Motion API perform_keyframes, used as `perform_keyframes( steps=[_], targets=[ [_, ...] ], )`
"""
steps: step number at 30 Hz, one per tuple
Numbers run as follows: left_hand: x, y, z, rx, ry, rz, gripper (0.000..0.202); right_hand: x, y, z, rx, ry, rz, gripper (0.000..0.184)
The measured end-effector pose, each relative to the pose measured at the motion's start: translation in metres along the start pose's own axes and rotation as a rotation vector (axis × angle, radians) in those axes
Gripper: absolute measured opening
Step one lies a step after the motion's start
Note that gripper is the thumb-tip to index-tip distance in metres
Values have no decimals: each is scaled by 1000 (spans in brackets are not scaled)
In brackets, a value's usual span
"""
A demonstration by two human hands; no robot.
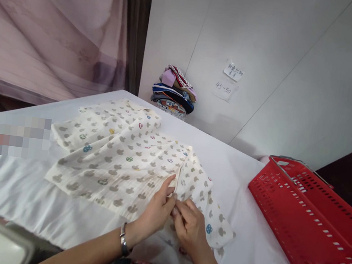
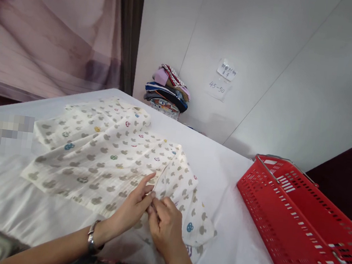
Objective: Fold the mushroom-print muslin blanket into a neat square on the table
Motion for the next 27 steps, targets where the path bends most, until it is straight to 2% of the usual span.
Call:
perform_keyframes(
  steps=[4,8,11,15,18,22,27],
  targets=[
    [5,-4,-4,-14,-9,100,55,-4,0,-2,24,40,-146,24],
    [6,-4,-7,-25,-24,134,55,-8,11,-5,79,126,-287,25],
    [7,-1,-7,-35,-39,166,56,-10,15,-4,66,181,-225,21],
    [9,-1,-6,-90,-38,220,56,-2,12,-1,33,91,25,25],
    [13,-7,-6,-111,-73,237,60,1,11,0,56,91,158,20],
    [20,-10,-7,-34,-109,233,66,-6,14,-1,48,101,133,5],
    [30,3,-3,-73,-226,309,72,-26,25,1,82,80,-29,8]
  ],
)
Point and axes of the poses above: each hand's wrist, its own z-axis away from the middle knuckle, its own x-axis out of the palm, y = z × x, the point moved 3 cm from there along -z, towards the middle knuckle, and after that the axes turned 14 degrees about -z, right-handed, at the moved point
